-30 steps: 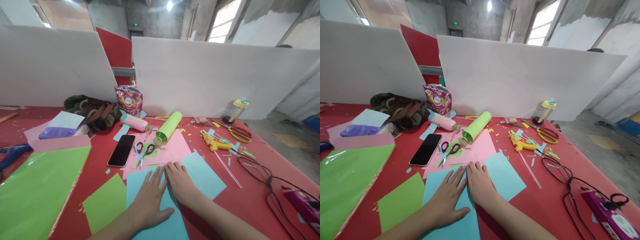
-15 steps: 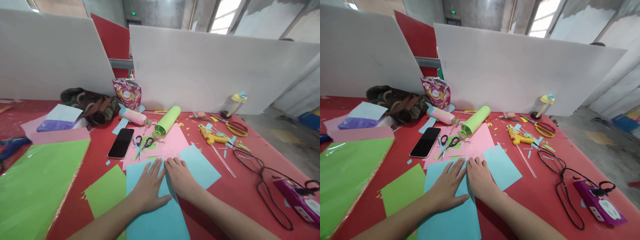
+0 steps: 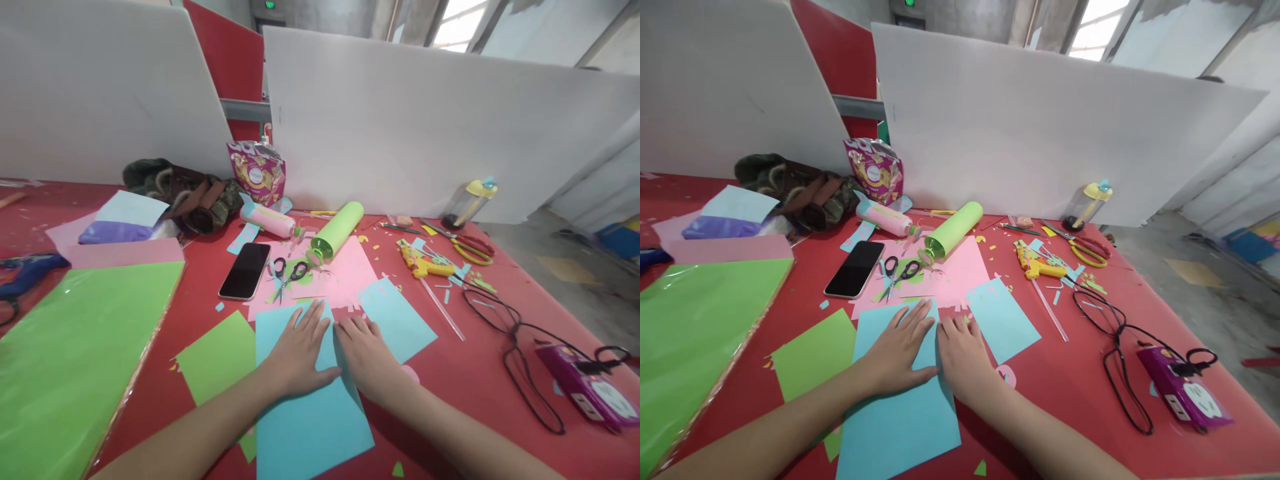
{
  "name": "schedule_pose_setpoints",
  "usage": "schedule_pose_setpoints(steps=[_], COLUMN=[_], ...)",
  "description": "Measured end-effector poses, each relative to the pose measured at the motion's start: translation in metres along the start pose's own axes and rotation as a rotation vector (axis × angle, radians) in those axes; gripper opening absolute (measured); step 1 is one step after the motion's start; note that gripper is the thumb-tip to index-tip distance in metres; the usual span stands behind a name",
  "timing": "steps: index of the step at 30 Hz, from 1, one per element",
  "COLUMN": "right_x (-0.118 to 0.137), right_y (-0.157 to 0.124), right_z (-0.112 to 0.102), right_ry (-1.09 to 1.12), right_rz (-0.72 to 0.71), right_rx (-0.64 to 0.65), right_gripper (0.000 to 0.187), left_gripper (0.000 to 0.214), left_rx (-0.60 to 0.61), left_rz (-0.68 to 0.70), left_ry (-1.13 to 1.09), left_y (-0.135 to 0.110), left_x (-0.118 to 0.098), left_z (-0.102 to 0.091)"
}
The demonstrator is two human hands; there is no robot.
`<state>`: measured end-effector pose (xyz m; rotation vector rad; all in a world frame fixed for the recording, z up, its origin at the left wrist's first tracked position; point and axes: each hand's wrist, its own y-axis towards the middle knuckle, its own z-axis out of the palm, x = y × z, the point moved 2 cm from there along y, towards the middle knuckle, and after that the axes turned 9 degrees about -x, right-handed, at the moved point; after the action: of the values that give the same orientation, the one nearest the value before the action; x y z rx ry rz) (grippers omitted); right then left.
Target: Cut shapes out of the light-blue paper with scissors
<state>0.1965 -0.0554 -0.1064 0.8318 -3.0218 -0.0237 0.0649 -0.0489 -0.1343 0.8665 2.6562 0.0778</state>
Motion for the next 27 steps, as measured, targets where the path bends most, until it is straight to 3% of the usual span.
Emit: schedule_pose_setpoints(steps=[5,10,14,17,27], right_x=[0.003,0.024,0.056,0.065,0.064], right_y=[-0.015,-0.028,-0.034,-0.036,-0.048], right_z=[-0.002,-0.011,-0.015,-0.009,0.003], right_ry=[0.049,0.143,0.397,0.392,0.318], right_rz=[0.049,0.001,-0.387,-0.409,-0.517], right_rx=[0.06,0.028,0.036,0.096,-0.023], right_gripper=[0.022,0.016,0.064,0.068,0.018], left_gripper=[0.057,0.044,0.028,0.021,0.013], left_rx=[-0.054,-0.314,-0.443,-0.52,-0.695], left_rz=[-0.048,-0.265,-0.384,-0.445,-0.446], left_ry=[-0.21,-0.701,-0.813,-0.888,-0.973], left_y=[0.001,0.003,0.006,0.007,0.01], left_x=[0.003,0.017,0.026,0.032,0.045], left_z=[0.0,-0.002,-0.005,-0.01,-0.029])
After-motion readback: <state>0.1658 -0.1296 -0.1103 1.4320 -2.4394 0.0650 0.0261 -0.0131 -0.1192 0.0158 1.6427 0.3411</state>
